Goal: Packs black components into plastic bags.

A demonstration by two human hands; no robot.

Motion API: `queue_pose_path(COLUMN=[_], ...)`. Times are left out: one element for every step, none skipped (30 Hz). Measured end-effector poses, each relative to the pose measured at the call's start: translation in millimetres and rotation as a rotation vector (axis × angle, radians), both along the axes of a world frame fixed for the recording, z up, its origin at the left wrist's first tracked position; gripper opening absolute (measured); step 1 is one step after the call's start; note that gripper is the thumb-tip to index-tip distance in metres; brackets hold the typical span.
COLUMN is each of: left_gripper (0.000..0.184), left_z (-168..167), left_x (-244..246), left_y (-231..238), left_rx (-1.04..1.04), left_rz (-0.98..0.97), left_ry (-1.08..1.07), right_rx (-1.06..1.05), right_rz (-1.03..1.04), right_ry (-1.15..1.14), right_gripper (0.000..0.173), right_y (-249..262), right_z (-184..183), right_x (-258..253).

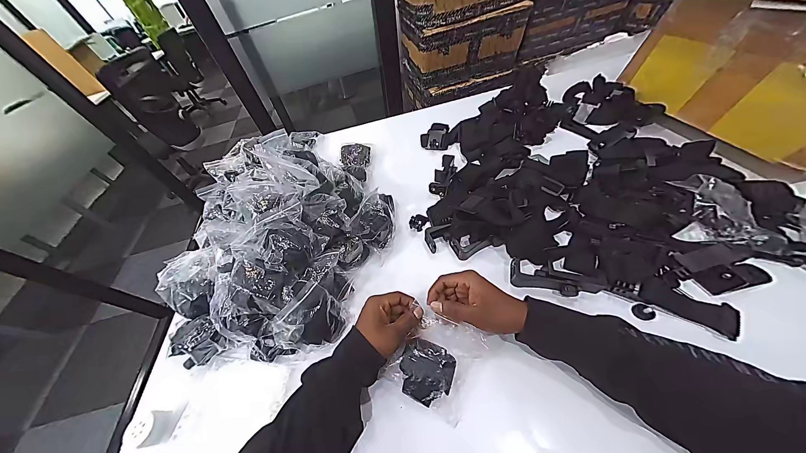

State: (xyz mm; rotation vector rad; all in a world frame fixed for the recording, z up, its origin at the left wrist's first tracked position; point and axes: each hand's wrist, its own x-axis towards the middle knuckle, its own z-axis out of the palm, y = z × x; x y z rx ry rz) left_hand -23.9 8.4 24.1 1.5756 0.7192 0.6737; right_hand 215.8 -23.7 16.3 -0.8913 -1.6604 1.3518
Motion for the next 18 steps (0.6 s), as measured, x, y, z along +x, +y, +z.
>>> queue_pose_path(left_gripper=[0.008, 0.008, 0.008, 0.009, 0.009, 0.010, 0.010, 0.010, 0.010, 0.010, 0.010, 0.010, 0.010, 0.011, 0.012, 0.013, 0.013, 0.013], left_z=[0.0, 0.0, -0.1, -0.6, -1.6, -2.6, -3.1, -3.1, -3.4, -4.0, -4.9, -5.4, -5.6, -5.5, -5.5, -5.8, -6.3, -7.1], left_x=[0.2, 0.2, 0.3, 0.4, 0.7, 0.9, 1.0, 0.9, 0.7, 0.9, 1.1, 1.3, 1.4, 1.4, 1.1, 1.1, 1.3, 1.6], left_y=[-0.4, -0.6, -0.4, -0.2, 0.2, 0.7, 1.0, 1.2, 1.4, 1.5, 1.4, 1.2, 1.1, 0.9, 1.0, 1.2, 1.4, 1.5], left_rx=[0.003, 0.005, 0.007, 0.011, 0.014, 0.019, 0.024, 0.033, 0.041, 0.047, 0.053, 0.056, 0.057, 0.055, 0.055, 0.060, 0.066, 0.072], left_rz=[-0.004, -0.003, 0.000, 0.006, 0.013, 0.021, 0.029, 0.033, 0.033, 0.032, 0.035, 0.037, 0.040, 0.044, 0.047, 0.050, 0.054, 0.059], left_ry=[0.006, 0.009, 0.007, -0.004, -0.019, -0.031, -0.040, -0.047, -0.053, -0.061, -0.067, -0.068, -0.065, -0.055, -0.043, -0.039, -0.040, -0.045], right_rx=[0.010, 0.017, 0.020, 0.019, 0.017, 0.014, 0.012, 0.010, 0.010, 0.012, 0.015, 0.017, 0.019, 0.021, 0.025, 0.026, 0.026, 0.026], right_rz=[-0.005, -0.006, -0.004, -0.001, 0.000, 0.001, 0.001, 0.001, 0.000, -0.002, -0.004, -0.004, -0.005, -0.003, 0.003, 0.005, 0.005, 0.002], right_ry=[-0.021, -0.047, -0.067, -0.078, -0.084, -0.088, -0.089, -0.089, -0.088, -0.089, -0.091, -0.093, -0.095, -0.097, -0.096, -0.100, -0.109, -0.121], right_gripper=[0.005, 0.005, 0.005, 0.006, 0.006, 0.005, 0.005, 0.005, 0.005, 0.005, 0.005, 0.006, 0.006, 0.006, 0.006, 0.007, 0.007, 0.007], right_y=[-0.5, -1.0, -1.3, -1.3, -1.5, -1.4, -1.2, -1.1, -1.2, -1.3, -1.4, -1.3, -1.2, -0.9, -0.8, -1.0, -1.4, -1.9], right_z=[-0.7, -0.9, -0.7, -0.6, -0.1, 0.1, 0.0, -0.2, -0.4, -0.5, -0.5, -0.4, -0.2, -0.3, -0.4, -0.4, -0.2, 0.0], right_x=[-0.4, -0.6, -0.7, -0.7, -0.6, -0.6, -0.6, -0.8, -0.7, -0.8, -0.8, -0.9, -1.0, -1.0, -1.0, -1.0, -1.2, -1.5])
